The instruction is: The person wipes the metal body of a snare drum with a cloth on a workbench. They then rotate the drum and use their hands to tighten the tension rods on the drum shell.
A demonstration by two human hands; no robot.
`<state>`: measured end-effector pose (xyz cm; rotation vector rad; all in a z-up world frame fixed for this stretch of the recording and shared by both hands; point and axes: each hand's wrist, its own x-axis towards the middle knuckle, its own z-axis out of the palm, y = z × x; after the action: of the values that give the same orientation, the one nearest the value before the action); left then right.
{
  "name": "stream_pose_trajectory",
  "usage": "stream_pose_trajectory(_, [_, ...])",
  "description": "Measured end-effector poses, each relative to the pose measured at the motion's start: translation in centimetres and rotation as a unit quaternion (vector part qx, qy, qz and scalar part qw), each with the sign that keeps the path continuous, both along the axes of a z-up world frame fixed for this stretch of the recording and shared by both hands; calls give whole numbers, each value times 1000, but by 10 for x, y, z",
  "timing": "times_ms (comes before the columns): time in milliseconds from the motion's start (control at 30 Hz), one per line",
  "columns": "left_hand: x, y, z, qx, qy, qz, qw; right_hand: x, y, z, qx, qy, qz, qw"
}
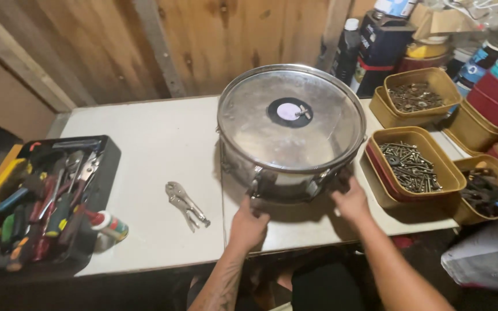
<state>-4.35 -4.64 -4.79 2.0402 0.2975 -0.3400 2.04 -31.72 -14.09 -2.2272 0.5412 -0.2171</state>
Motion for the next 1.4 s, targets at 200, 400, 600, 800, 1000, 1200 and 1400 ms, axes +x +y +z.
stream_pose_trajectory(200, [4,-11,-33,-61,-1,9,998,-14,3,-2,17,-66,-21,997])
stream_pose_trajectory(400, [-23,-31,-67,-64,-11,-63,996,-23,-25,-28,-47,-29,7,998])
stream_pose_trajectory(600, [-61,-76,-67,-76,2,-131,988,-7,-87,-30,2,-33,21,999])
stream_pose_trajectory(800, [-78,-79,-36,-24,28,-222,974,-3,-126,-79,-20,-51,7,998])
stream_pose_trajectory(1000, [-86,-64,-101,-72,-251,-143,955,-8,-116,-81,-63,-136,37,988])
stream_pose_trajectory(1200, [-70,-31,-91,59,-454,-58,887,-3,-115,-111,-68,-80,-28,994])
stream_pose_trajectory(1400, [-20,-3,-114,192,-446,-78,870,-14,-82,-67,-69,-110,-28,991])
